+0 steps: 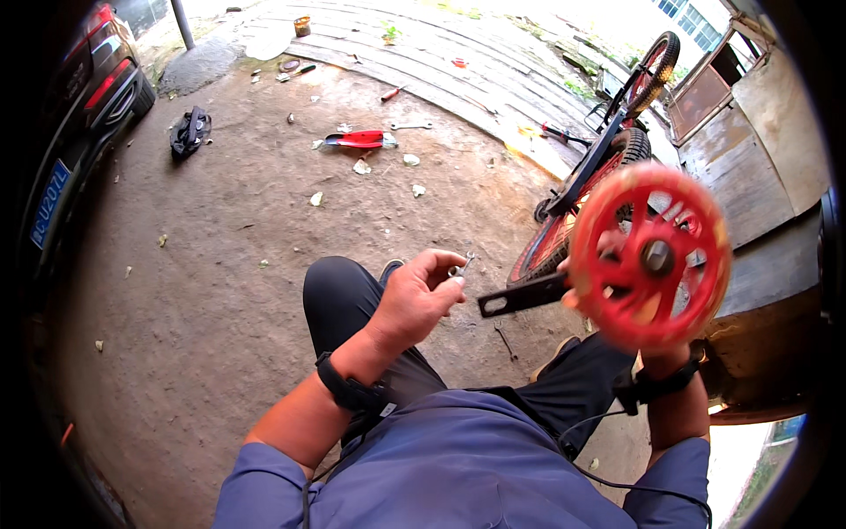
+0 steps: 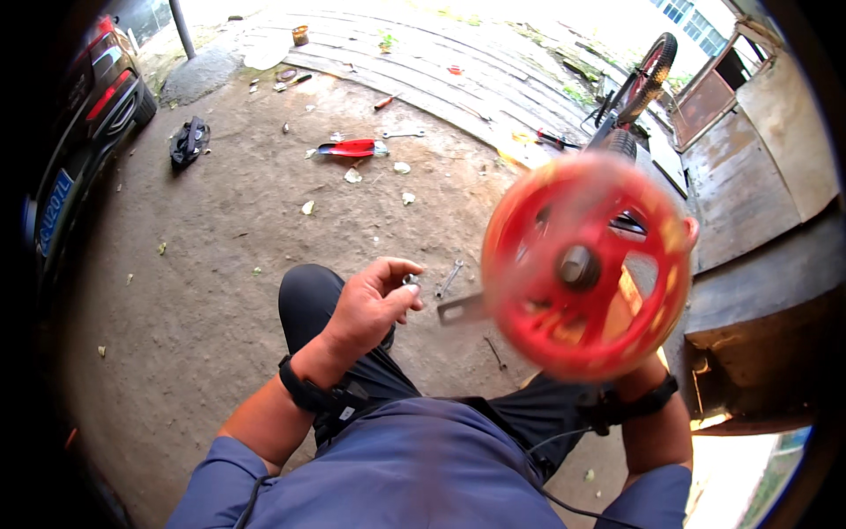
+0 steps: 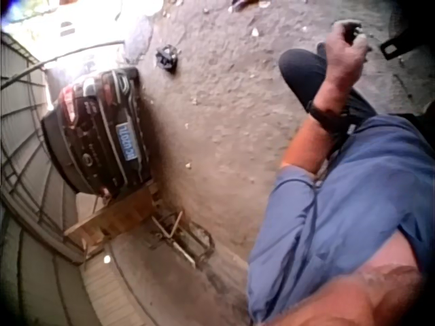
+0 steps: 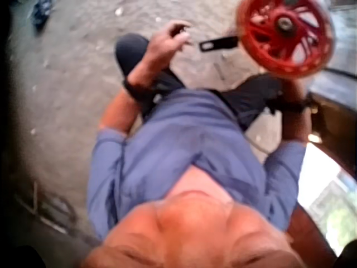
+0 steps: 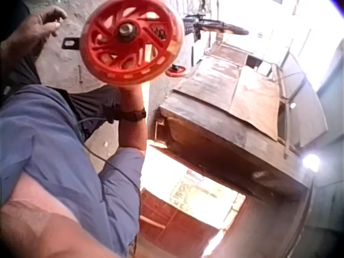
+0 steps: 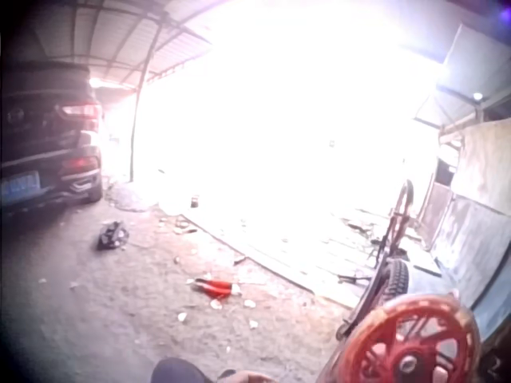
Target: The person uses a wrench to tighten the rear wheel axle nut on a bicycle. They then attach two red training wheels to the rear axle, securing them with bolts.
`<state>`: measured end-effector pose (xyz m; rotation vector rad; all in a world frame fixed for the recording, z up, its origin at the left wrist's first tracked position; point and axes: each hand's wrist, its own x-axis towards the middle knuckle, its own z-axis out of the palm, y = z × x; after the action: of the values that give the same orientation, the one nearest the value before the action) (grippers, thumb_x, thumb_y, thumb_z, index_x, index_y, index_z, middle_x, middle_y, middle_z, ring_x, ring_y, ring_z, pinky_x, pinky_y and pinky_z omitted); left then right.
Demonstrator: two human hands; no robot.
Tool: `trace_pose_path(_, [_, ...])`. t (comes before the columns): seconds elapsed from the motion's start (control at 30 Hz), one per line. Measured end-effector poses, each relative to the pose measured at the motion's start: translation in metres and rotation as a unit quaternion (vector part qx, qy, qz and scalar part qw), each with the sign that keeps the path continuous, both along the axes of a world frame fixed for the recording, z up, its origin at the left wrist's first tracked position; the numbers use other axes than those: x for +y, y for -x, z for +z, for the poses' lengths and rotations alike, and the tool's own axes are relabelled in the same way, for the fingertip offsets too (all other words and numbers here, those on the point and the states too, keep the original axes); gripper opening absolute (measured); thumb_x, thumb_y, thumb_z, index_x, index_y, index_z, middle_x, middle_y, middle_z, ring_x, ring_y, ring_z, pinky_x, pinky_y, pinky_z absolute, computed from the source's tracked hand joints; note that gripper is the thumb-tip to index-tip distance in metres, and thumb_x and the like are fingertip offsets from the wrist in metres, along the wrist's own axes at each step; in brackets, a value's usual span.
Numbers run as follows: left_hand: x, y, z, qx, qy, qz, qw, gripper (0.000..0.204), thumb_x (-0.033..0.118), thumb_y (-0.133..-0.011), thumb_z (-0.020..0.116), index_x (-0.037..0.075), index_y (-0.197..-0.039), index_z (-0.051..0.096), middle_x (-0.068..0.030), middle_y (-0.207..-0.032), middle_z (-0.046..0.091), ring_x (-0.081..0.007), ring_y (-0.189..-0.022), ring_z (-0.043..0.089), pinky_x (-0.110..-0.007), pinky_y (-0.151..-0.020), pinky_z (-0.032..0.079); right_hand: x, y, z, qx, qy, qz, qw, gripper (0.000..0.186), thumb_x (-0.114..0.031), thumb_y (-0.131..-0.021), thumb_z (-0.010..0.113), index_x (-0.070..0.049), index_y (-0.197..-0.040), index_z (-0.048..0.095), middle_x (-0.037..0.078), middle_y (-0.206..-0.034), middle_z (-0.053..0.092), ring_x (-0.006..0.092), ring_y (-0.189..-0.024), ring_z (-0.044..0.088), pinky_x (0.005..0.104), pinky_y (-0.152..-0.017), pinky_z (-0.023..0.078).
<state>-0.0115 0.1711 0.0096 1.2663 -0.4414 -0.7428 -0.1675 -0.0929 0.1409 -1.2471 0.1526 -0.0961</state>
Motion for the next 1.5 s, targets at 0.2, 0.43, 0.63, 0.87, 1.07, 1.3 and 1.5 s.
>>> trace_pose_path(0.2, [-0.016, -0.020, -0.016, 0.063, 0.038, 0.042, 0.996, 0.033, 0.012, -0.099, 0.061, 0.001, -0.130, 0.056, -0.0056, -0.111, 0.067, -0.0151, -0.096, 0.070, -0.026, -0.074, 0.054, -0.032, -0.055, 0.059, -0.081, 0.586, 0.028, 0.806, 0.036, -0.013, -0.094, 0.073, -0.001, -0.126, 0.063, 0.005, -0.115, 0.068, 0.0120, -0.103, 0.061, 0.0297, -0.092, 0.050])
trace_pose_path(0.43, [-0.093, -0.062, -0.027, 0.153, 0.063, 0.086, 0.983, 0.030, 0.020, -0.100, 0.063, 0.004, -0.126, 0.058, -0.0079, -0.112, 0.068, -0.0157, -0.094, 0.070, -0.026, -0.073, 0.053, -0.081, -0.134, 0.082, -0.063, 0.388, 0.030, 0.919, 0.032, -0.013, -0.096, 0.068, -0.004, -0.125, 0.057, 0.005, -0.106, 0.069, 0.0101, -0.094, 0.065, 0.0283, -0.083, 0.055])
trace_pose_path(0.63, [-0.158, -0.094, -0.050, 0.212, 0.035, 0.105, 0.971, 0.026, 0.023, -0.099, 0.065, 0.007, -0.120, 0.061, -0.0015, -0.094, 0.066, -0.0119, -0.080, 0.067, -0.025, -0.066, 0.052, -0.128, -0.188, 0.093, -0.077, 0.482, 0.003, 0.872, 0.037, -0.023, -0.094, 0.073, -0.008, -0.124, 0.057, 0.002, -0.102, 0.068, 0.0089, -0.089, 0.065, 0.0246, -0.079, 0.053])
trace_pose_path(0.87, [-0.220, -0.112, -0.084, 0.289, 0.059, 0.093, 0.951, 0.024, 0.014, -0.097, 0.066, 0.010, -0.119, 0.060, -0.0005, -0.094, 0.068, -0.0122, -0.081, 0.068, -0.025, -0.064, 0.051, -0.165, -0.231, 0.093, 0.017, 0.540, 0.011, 0.841, 0.038, -0.026, -0.092, 0.074, -0.009, -0.122, 0.057, 0.001, -0.103, 0.068, 0.0075, -0.090, 0.064, 0.0251, -0.078, 0.051])
trace_pose_path(1.07, [-0.257, -0.124, -0.104, 0.323, 0.077, 0.054, 0.942, 0.026, 0.020, -0.098, 0.067, 0.010, -0.121, 0.060, -0.0017, -0.099, 0.069, -0.0124, -0.084, 0.068, -0.025, -0.065, 0.051, -0.181, -0.259, 0.072, 0.070, 0.532, 0.039, 0.843, 0.032, -0.021, -0.095, 0.074, -0.010, -0.120, 0.057, 0.000, -0.098, 0.067, 0.0061, -0.085, 0.064, 0.0218, -0.073, 0.051])
trace_pose_path(1.3, [-0.278, -0.121, -0.130, 0.277, 0.048, -0.018, 0.959, 0.030, 0.015, -0.095, 0.068, 0.004, -0.122, 0.063, -0.0029, -0.100, 0.067, -0.0118, -0.086, 0.066, -0.025, -0.067, 0.050, -0.174, -0.289, 0.051, 0.160, 0.580, 0.050, 0.797, 0.039, -0.026, -0.090, 0.077, -0.007, -0.118, 0.058, -0.001, -0.093, 0.061, 0.0051, -0.082, 0.061, 0.0222, -0.069, 0.051])
trace_pose_path(1.5, [-0.296, -0.128, -0.129, 0.259, 0.059, -0.049, 0.963, 0.033, 0.017, -0.092, 0.072, 0.001, -0.121, 0.065, -0.0044, -0.101, 0.069, -0.0115, -0.085, 0.067, -0.025, -0.067, 0.049, -0.187, -0.309, 0.041, 0.226, 0.579, 0.083, 0.779, 0.031, -0.021, -0.087, 0.079, -0.005, -0.108, 0.061, 0.001, -0.093, 0.064, 0.0062, -0.082, 0.062, 0.0223, -0.070, 0.049])
